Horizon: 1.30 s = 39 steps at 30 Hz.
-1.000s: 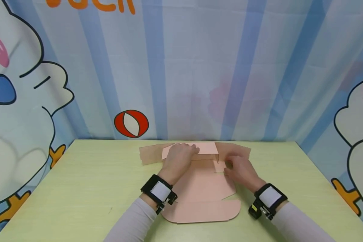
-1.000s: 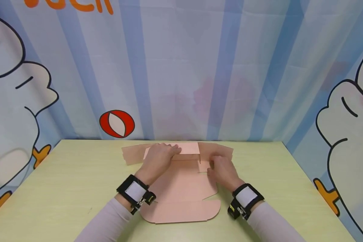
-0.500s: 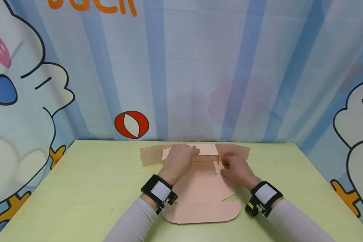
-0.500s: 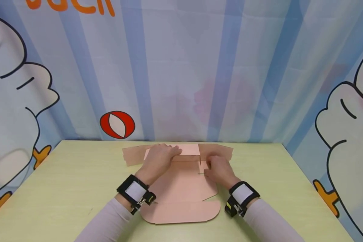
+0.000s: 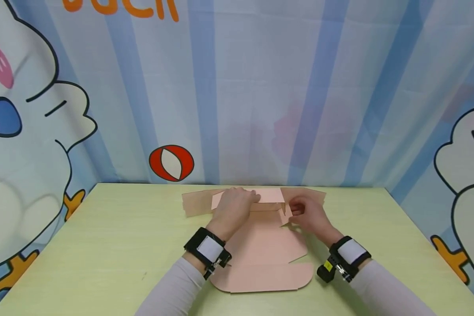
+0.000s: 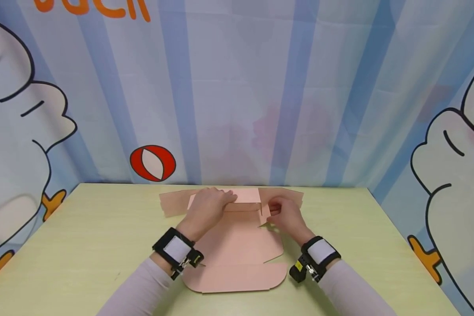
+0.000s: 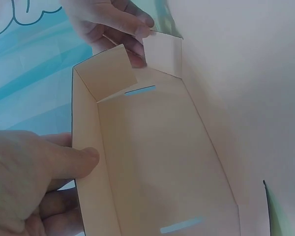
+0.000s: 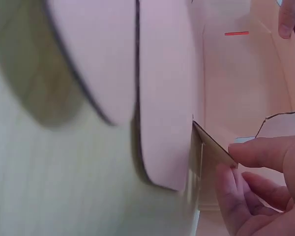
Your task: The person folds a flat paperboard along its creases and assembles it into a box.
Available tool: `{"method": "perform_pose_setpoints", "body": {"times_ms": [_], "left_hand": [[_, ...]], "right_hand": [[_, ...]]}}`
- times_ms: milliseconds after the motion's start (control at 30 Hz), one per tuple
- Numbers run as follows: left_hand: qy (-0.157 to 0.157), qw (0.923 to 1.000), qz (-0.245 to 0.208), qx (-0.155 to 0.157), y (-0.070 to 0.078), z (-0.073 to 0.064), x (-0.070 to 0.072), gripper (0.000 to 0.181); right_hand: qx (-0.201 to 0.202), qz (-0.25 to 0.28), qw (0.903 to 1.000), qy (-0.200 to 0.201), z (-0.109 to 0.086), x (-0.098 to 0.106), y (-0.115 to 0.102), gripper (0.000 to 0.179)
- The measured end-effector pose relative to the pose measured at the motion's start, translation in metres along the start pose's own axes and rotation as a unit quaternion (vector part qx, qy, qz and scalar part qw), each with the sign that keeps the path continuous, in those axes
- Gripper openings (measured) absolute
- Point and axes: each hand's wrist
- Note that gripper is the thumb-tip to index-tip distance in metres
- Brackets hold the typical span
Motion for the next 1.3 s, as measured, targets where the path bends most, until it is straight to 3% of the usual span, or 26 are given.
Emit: {"method": "perform_pose_setpoints", "body": {"times_ms": [300,433,567,833,1300], "left_hand": [[0.003,1.0,-0.002,0.0,-0.001,-0.001,0.001,0.031],[0.003,1.0,-0.002,0.001,-0.001,-0.001,0.001,0.031],[0.003,1.0,-0.004,0.0,-0.001,-0.001,0.001,0.032],[-0.006,1.0,0.0,0.001,0.0,-0.001,0.002,0.029],[0.011,0.9998,-0.01,-0.01,-0.002,-0.002,0.001,0.028]], "right_hand": [[0.012,0.067,0.9976,-0.015,0.0,-0.001,-0.007,0.041],[0.036,0.116,0.9919,-0.038,0.001,-0.002,-0.006,0.036],[0.033,0.148,0.9867,-0.059,0.003,-0.003,-0.007,0.035],[0.003,0.136,0.9887,-0.063,0.009,-0.006,-0.009,0.036],[0.028,0.087,0.9925,-0.082,0.021,-0.02,-0.011,0.019]]}}
Point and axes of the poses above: each hand's wrist, its own z-axis towards the middle knuckle, its own x-axis out of the back of the hand, y = z × x, and after that the axes turned 15 degrees about -y, right-handed
